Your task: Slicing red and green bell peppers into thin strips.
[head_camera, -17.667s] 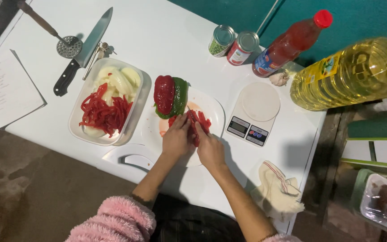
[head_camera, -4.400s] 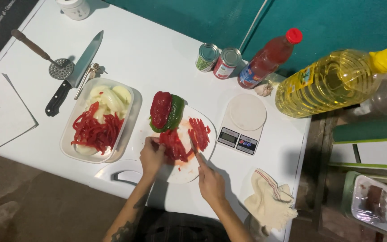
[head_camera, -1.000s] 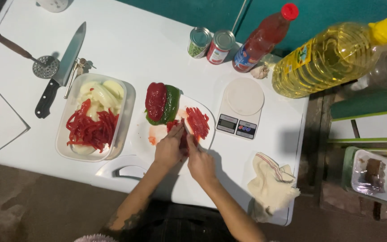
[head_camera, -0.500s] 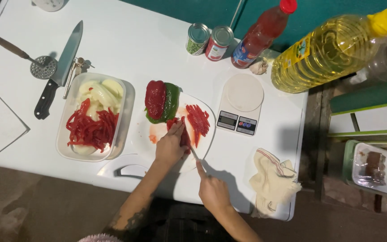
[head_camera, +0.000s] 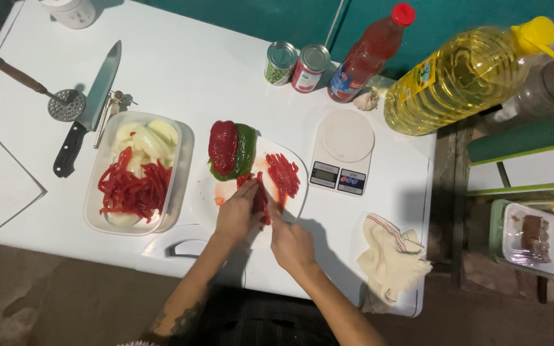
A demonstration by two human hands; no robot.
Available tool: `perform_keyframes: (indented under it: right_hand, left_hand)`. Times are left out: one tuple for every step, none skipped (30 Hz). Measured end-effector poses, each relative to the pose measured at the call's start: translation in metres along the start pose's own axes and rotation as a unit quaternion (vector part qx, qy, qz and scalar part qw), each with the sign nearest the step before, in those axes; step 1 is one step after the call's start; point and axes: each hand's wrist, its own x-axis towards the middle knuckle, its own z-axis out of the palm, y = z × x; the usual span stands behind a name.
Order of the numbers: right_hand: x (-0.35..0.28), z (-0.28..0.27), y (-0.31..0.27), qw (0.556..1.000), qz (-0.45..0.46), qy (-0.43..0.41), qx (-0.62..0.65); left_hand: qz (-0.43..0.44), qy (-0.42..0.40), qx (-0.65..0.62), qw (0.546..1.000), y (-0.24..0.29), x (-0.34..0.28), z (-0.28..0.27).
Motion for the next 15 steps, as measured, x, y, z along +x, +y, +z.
perform_keyframes:
  right_hand:
    - [0.005, 0.014, 0.007, 0.999, -0.028, 0.024, 0.008]
    - [0.010, 0.027, 0.014, 0.997, -0.056, 0.048, 0.016]
    - [0.013, 0.030, 0.012, 0.997, -0.057, 0.047, 0.016]
    - [0.017, 0.033, 0.010, 0.997, -0.058, 0.048, 0.007]
    - [0.019, 0.036, 0.009, 0.997, -0.056, 0.048, -0.003]
    - [0.021, 0.040, 0.010, 0.997, -0.055, 0.046, -0.004]
    - [0.023, 0.045, 0.010, 0.997, -0.055, 0.052, -0.017]
    - [0.026, 0.049, 0.011, 0.996, -0.056, 0.058, -0.031]
    - [0.025, 0.052, 0.013, 0.996, -0.055, 0.058, -0.030]
    - [0.024, 0.055, 0.015, 0.991, -0.086, 0.096, -0.024]
    - [0.021, 0.059, 0.017, 0.984, -0.116, 0.133, -0.018]
    - [0.010, 0.058, 0.019, 0.985, -0.115, 0.130, -0.017]
    - [0.003, 0.056, 0.021, 0.986, -0.112, 0.114, -0.038]
    - [-0.004, 0.055, 0.024, 0.988, -0.109, 0.097, -0.059]
    - [-0.011, 0.055, 0.027, 0.988, -0.109, 0.096, -0.059]
  left_hand:
    - [-0.002, -0.005, -0.008, 1.000, 0.001, 0.000, -0.001]
    - [-0.003, -0.011, -0.016, 1.000, 0.003, 0.000, -0.003]
    - [-0.004, -0.010, -0.016, 1.000, 0.003, 0.001, -0.004]
    - [-0.008, -0.007, -0.020, 1.000, 0.003, 0.001, -0.005]
    - [-0.011, -0.007, -0.025, 1.000, 0.004, 0.001, -0.005]
    - [-0.012, -0.008, -0.026, 1.000, 0.004, 0.000, -0.004]
    - [-0.007, 0.005, -0.030, 1.000, 0.005, -0.001, -0.003]
    - [-0.002, 0.017, -0.033, 0.999, 0.005, -0.001, -0.002]
    - [-0.002, 0.016, -0.033, 0.999, 0.007, 0.000, -0.005]
    - [-0.007, 0.018, -0.030, 0.999, 0.009, 0.002, -0.007]
    - [-0.014, 0.018, -0.029, 0.999, 0.012, 0.001, -0.009]
    - [-0.016, 0.016, -0.029, 0.999, 0.009, -0.001, -0.005]
    - [-0.016, 0.022, -0.026, 0.999, 0.006, 0.001, -0.001]
    - [-0.015, 0.027, -0.023, 0.999, 0.003, 0.003, 0.002]
    - [-0.016, 0.027, -0.024, 0.999, 0.002, 0.004, 0.003]
